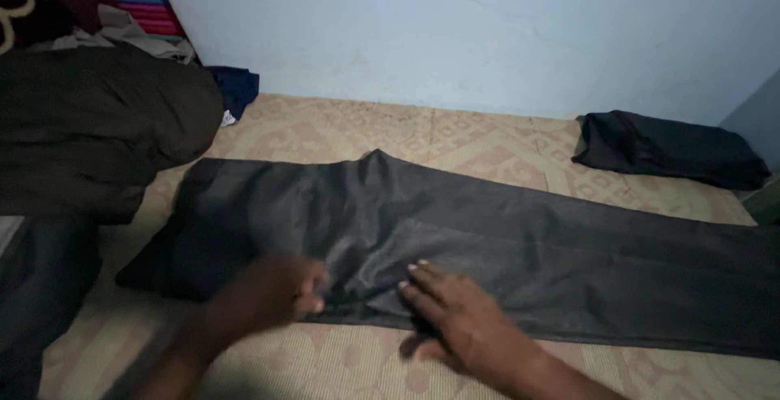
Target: The person spreads a pair of trousers flat on a bed, aligns the legs together, and folds them into a compact square by hand.
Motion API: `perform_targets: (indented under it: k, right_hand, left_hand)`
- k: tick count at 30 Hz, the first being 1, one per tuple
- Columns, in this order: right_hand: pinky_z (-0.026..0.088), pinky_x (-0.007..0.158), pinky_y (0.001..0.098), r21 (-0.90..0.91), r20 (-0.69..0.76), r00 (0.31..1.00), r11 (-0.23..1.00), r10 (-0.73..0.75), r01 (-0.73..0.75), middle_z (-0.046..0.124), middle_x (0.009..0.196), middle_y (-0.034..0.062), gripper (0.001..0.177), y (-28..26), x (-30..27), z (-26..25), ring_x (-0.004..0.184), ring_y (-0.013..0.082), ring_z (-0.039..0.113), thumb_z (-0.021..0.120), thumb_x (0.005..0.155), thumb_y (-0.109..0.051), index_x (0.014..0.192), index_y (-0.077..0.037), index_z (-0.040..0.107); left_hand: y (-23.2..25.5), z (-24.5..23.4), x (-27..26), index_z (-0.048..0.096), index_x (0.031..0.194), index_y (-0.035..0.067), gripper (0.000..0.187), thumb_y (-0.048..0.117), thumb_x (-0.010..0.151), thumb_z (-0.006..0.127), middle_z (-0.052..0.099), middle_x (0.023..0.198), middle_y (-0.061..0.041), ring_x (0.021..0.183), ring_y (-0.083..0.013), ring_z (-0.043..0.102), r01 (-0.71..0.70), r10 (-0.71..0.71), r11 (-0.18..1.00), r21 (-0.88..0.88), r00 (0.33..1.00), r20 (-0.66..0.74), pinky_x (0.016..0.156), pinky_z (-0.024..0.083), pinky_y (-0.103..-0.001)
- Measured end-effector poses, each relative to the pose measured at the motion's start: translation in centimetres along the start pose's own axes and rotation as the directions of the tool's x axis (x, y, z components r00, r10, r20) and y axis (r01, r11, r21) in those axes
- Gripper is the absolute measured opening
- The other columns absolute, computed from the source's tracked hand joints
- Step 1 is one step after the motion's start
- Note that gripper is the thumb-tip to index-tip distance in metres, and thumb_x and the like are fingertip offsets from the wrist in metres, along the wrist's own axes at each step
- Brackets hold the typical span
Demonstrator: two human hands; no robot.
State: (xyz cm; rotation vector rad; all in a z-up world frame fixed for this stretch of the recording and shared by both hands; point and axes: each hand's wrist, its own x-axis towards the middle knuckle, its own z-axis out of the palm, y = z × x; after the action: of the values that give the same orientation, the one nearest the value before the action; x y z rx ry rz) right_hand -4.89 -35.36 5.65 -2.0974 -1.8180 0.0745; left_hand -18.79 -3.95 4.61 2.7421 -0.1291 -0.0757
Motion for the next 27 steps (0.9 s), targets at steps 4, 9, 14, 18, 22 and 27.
perform_targets:
  k: [4, 9, 14, 18, 22, 27]
  right_hand:
    - [0.009, 0.119, 0.0595, -0.026, 0.204, 0.964, 0.983, -0.171, 0.18, 0.026, 0.163, 0.0332, 0.096, 0.4, 0.0, 2.8, 0.155, 0.0486, 0.012, 0.051, 0.097, -0.067, 0.155, 0.008, 0.033]
    - [0.007, 0.124, 0.0603, 0.126, 0.228, 0.962, 0.984, -0.153, 0.127, 0.026, 0.168, 0.0324, 0.089, 1.4, -0.7, 3.9, 0.16, 0.0457, 0.013, 0.041, 0.104, -0.061, 0.16, 0.007, 0.032]
    - [0.009, 0.122, 0.0604, -0.033, 0.216, 0.958, 0.979, -0.19, 0.202, 0.029, 0.166, 0.0323, 0.077, 2.8, -0.9, 6.7, 0.158, 0.0445, 0.016, 0.046, 0.107, -0.05, 0.159, 0.006, 0.033]
    - [0.01, 0.123, 0.0608, -0.124, 0.139, 0.971, 0.97, -0.193, 0.211, 0.03, 0.167, 0.0302, 0.066, 3.4, -1.3, 8.4, 0.159, 0.0435, 0.018, 0.044, 0.114, -0.042, 0.16, 0.004, 0.035]
    - [0.018, 0.12, 0.0599, -0.126, 0.073, 0.972, 0.965, -0.222, 0.23, 0.039, 0.162, 0.0295, 0.062, 3.0, -1.4, 6.8, 0.154, 0.0453, 0.028, 0.051, 0.113, -0.041, 0.157, 0.003, 0.044]
    - [0.051, 0.105, 0.0402, 0.242, 0.094, 0.892, 0.859, 0.442, -0.451, 0.072, 0.127, 0.0081, 0.069, 4.6, -0.9, 1.5, 0.121, 0.0298, 0.067, 0.075, 0.077, -0.054, 0.137, -0.021, 0.065]
  left_hand:
    - [0.8, -3.3, 6.6, 0.068, 0.104, 0.01, 0.022, 0.028, 0.091, 0.07, 0.071, 0.093, -0.011, 0.09, -0.028, 0.072, 0.292, -0.291, 0.955, -0.053, 0.957, 0.014, 0.088, 0.056, -0.041]
    - [-2.3, -3.5, 16.4, 0.065, 0.115, 0.004, 0.032, 0.021, 0.089, 0.074, 0.068, 0.115, -0.019, 0.109, -0.0391, 0.067, 0.167, -0.103, 0.963, 0.21, 0.953, -0.285, 0.096, 0.052, -0.049]
    - [-7.8, -0.7, 24.3, 0.064, 0.118, 0.001, 0.048, 0.017, 0.076, 0.081, 0.066, 0.113, -0.026, 0.106, -0.0461, 0.062, 0.124, -0.096, 0.992, 0.034, 0.893, -0.44, 0.087, 0.05, -0.054]
    - [-10.7, 2.2, 27.6, 0.074, 0.102, 0.008, 0.023, 0.014, 0.08, 0.076, 0.072, 0.106, -0.018, 0.108, -0.0407, 0.067, 0.258, -0.229, 0.966, 0.032, 0.904, -0.362, 0.091, 0.054, -0.052]
    - [-10.3, 3.4, 27.7, 0.073, 0.107, 0.006, 0.029, 0.02, 0.082, 0.079, 0.071, 0.111, -0.02, 0.113, -0.0409, 0.065, 0.32, -0.296, 0.947, -0.022, 0.847, -0.441, 0.096, 0.053, -0.051]
    - [-6.9, 2.4, 21.7, 0.05, 0.142, 0.008, 0.076, 0.03, 0.078, 0.084, 0.055, 0.138, -0.022, 0.127, -0.0426, 0.054, 0.236, -0.231, 0.971, -0.037, 0.887, -0.4, 0.103, 0.046, -0.052]
